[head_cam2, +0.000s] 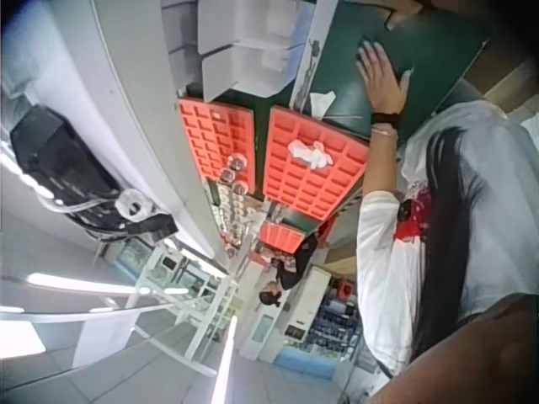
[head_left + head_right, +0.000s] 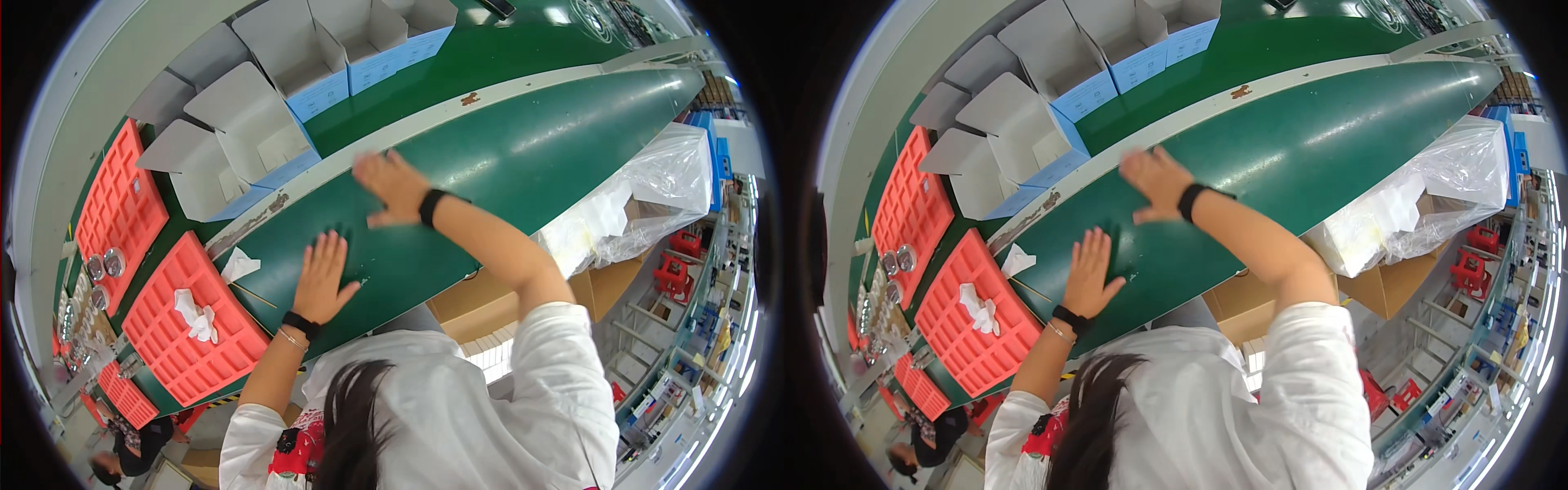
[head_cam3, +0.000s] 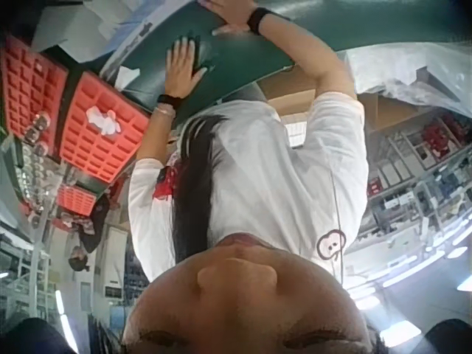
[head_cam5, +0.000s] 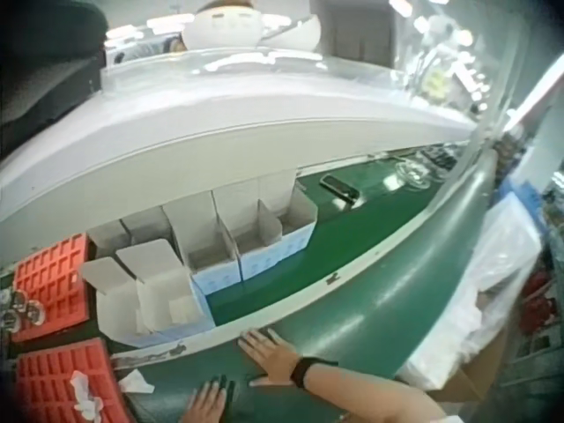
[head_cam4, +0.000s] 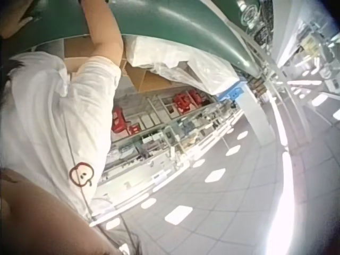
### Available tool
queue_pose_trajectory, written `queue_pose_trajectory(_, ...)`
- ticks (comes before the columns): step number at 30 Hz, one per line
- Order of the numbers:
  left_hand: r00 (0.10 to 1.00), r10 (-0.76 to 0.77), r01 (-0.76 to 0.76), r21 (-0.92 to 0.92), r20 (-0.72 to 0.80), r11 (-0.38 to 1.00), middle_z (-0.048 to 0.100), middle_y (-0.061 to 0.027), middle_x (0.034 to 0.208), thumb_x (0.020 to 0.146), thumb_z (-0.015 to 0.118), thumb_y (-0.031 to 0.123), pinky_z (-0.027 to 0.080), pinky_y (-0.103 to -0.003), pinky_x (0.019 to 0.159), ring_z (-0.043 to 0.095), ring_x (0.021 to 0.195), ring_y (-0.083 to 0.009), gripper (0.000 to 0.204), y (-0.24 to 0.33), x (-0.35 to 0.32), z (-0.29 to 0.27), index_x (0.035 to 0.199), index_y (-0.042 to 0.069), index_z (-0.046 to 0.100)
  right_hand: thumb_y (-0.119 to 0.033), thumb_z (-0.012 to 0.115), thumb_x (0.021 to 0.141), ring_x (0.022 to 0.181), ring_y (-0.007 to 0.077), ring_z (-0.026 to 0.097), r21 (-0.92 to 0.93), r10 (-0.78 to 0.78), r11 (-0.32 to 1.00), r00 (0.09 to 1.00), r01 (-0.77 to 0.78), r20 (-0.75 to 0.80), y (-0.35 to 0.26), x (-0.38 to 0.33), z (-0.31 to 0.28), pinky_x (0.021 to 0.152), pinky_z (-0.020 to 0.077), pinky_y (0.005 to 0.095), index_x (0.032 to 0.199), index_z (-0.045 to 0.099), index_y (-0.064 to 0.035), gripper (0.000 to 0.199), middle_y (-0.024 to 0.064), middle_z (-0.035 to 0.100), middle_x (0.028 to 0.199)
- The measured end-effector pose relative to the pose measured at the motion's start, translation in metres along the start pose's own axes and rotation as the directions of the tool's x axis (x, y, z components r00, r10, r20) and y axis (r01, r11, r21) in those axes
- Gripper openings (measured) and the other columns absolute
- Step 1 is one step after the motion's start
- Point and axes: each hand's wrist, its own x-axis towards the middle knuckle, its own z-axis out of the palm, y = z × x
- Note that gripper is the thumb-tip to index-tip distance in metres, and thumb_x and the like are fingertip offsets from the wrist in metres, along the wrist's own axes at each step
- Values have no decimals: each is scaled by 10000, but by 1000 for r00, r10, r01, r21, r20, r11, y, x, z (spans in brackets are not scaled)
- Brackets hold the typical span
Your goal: Packing small blue product boxes into a large cardboard shipping container and cleaning the production line surface.
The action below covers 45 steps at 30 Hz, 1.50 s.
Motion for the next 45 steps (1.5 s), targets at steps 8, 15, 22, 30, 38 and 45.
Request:
queue_pose_trajectory(8,985,-53,60,39,-163,997,216,-179,1644,909,648,430,174,-512,1224,214,1516,-353,884,-30,107,-11,1582,44,223,-536,640,895,1485,382,279,441,-43,894,994,84,-103,2,-117,-10,1214,227,490,1535,298,2,903,236,291,1596)
queue_pose_trajectory(15,961,223,-246,134,167,960,298,-179,1612,867,671,496,191,-512,1220,262,1497,-342,898,7,114,-3,1552,44,305,-503,643,916,1483,400,274,211,804,588,535,-781,-259,234,-222,3,1206,247,481,1565,214,-4,924,229,281,1607)
queue_pose_trajectory(22,891,225,-223,-52,395,973,274,-188,1622,878,652,508,166,-514,1226,229,1511,-357,907,25,64,-23,1557,29,287,-694,546,885,1522,347,205,247,948,315,295,-916,-115,291,-178,26,1191,226,576,1592,198,-81,999,156,216,1652)
queue_pose_trajectory(30,952,-116,82,128,282,988,205,-254,1626,878,639,537,138,-551,1218,173,1516,-416,973,-14,19,-14,1553,-40,241,-744,540,828,1499,363,253,95,215,974,969,-204,-119,146,-161,35,1178,182,626,1572,273,-102,1018,166,262,1629)
queue_pose_trajectory(38,945,-12,-70,239,326,968,173,-278,1626,879,608,589,112,-570,1214,144,1519,-432,1011,9,17,11,1558,-49,214,-632,620,855,1490,384,266,455,331,862,927,-223,-175,68,-179,32,1199,203,549,1560,255,-19,1003,187,269,1620)
queue_pose_trajectory(45,936,45,-100,142,350,985,148,-262,1639,888,615,562,99,-568,1216,130,1525,-420,1009,9,12,16,1568,-43,180,-673,589,858,1497,374,259,136,369,926,922,-353,-117,68,-150,28,1201,205,540,1571,256,-55,1000,180,263,1625)
